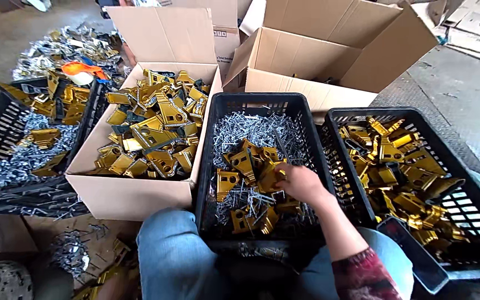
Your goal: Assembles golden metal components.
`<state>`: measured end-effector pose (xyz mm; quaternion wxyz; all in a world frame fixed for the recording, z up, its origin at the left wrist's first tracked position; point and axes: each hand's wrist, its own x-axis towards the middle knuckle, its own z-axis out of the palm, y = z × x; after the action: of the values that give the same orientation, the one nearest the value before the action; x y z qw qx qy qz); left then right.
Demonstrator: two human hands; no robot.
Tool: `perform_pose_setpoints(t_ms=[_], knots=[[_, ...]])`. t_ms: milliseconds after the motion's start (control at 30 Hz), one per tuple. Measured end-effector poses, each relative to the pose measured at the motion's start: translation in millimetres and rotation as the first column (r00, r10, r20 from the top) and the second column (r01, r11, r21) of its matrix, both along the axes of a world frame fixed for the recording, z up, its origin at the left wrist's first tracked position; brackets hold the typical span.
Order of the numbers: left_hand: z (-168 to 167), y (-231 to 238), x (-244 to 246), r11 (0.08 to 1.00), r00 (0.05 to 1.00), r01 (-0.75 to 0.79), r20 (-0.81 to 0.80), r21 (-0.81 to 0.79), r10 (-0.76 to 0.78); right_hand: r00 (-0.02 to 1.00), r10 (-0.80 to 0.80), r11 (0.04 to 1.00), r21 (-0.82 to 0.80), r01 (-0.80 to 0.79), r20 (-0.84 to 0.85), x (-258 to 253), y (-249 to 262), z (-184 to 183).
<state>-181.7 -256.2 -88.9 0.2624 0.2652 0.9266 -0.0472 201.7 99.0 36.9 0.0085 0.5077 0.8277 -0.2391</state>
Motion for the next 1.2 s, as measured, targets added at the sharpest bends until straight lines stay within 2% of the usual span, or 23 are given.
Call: perform_pose_setpoints(t_ms=[33, 67, 100, 133, 200, 233, 267, 300, 367, 433, 500, 600, 633, 667, 733, 833, 933, 1000, 1067, 1200], knots=[[13.9, 20.2, -12.9, 0.98, 1.0, -0.015, -0.007, 0.198, 0.016, 0.991, -0.022, 0.999, 0.028, 0.025, -0.129, 11.3, 0.6, 6.3], [36.4, 41.5, -12.6, 0.892, 0.999, 0.019, -0.039, 0.452, -0.001, 0.959, -0.031, 0.997, 0.054, 0.049, -0.283, 21.2, 0.2, 11.6], [62.1, 64.7, -4.7, 0.75, 0.996, 0.081, -0.074, 0.657, -0.043, 0.894, -0.048, 0.996, 0.047, 0.077, -0.446, 27.8, -1.9, 16.6], [90.1, 89.1, 10.2, 0.599, 0.991, 0.13, -0.083, 0.79, -0.105, 0.804, -0.083, 0.995, -0.006, 0.098, -0.589, 30.9, -5.5, 22.1], [135.0, 136.5, 51.6, 0.344, 0.948, 0.179, -0.068, 0.922, -0.311, 0.587, -0.193, 0.98, -0.185, 0.075, -0.786, 27.2, -16.3, 29.5], [148.6, 158.5, 76.4, 0.274, 0.902, 0.162, -0.029, 0.948, -0.431, 0.494, -0.255, 0.961, -0.274, 0.035, -0.831, 22.5, -21.9, 30.8], [157.0, 178.6, 102.9, 0.252, 0.836, 0.125, 0.035, 0.96, -0.548, 0.423, -0.31, 0.939, -0.344, -0.004, -0.852, 17.1, -27.2, 30.3], [160.1, 196.6, 128.5, 0.26, 0.751, 0.072, 0.119, 0.963, -0.65, 0.376, -0.354, 0.917, -0.397, -0.042, -0.857, 12.1, -32.2, 28.9], [154.5, 226.9, 171.7, 0.261, 0.592, -0.075, 0.254, 0.962, -0.765, 0.348, -0.399, 0.885, -0.455, -0.094, -0.848, 5.0, -40.0, 25.9], [145.8, 247.0, 195.7, 0.243, 0.531, -0.232, 0.332, 0.942, -0.779, 0.353, -0.393, 0.886, -0.452, -0.101, -0.849, 4.2, -41.5, 23.1], [139.4, 255.6, 199.5, 0.268, 0.523, -0.299, 0.392, 0.916, -0.757, 0.434, -0.309, 0.926, -0.371, -0.065, -0.846, 15.3, -36.6, 22.5], [131.1, 258.6, 191.5, 0.324, 0.529, -0.309, 0.445, 0.894, -0.723, 0.628, -0.119, 0.993, -0.093, 0.075, -0.769, 38.1, -25.5, 21.7], [127.4, 258.7, 189.0, 0.325, 0.542, -0.309, 0.446, 0.894, -0.712, 0.66, -0.094, 0.993, -0.024, 0.114, -0.746, 43.4, -22.9, 20.8], [123.9, 258.7, 186.5, 0.327, 0.559, -0.304, 0.446, 0.895, -0.7, 0.666, -0.077, 0.99, 0.022, 0.138, -0.742, 46.8, -20.7, 19.8], [119.1, 258.7, 183.3, 0.342, 0.605, -0.297, 0.453, 0.892, -0.655, 0.602, -0.026, 0.99, 0.062, 0.125, -0.798, 48.0, -18.3, 19.1], [115.8, 256.4, 182.5, 0.381, 0.607, -0.296, 0.481, 0.876, -0.632, 0.422, 0.096, 0.995, 0.079, -0.057, -0.901, 44.3, -21.9, 21.8], [114.8, 253.2, 184.6, 0.4, 0.572, -0.276, 0.484, 0.874, -0.662, 0.365, 0.16, 0.98, 0.103, -0.171, -0.917, 30.4, -30.1, 19.2], [113.5, 251.6, 186.1, 0.405, 0.535, -0.277, 0.491, 0.871, -0.688, 0.371, 0.194, 0.977, 0.144, -0.157, -0.908, 19.6, -31.8, 10.6], [112.2, 250.4, 187.4, 0.413, 0.51, -0.279, 0.498, 0.867, -0.702, 0.423, 0.28, 0.96, 0.262, -0.102, -0.862, 11.8, -30.9, 1.9], [106.3, 248.8, 189.5, 0.383, 0.549, -0.275, 0.471, 0.882, -0.69, 0.572, 0.461, 0.844, 0.534, -0.047, -0.679, 0.8, -34.0, -3.8]])
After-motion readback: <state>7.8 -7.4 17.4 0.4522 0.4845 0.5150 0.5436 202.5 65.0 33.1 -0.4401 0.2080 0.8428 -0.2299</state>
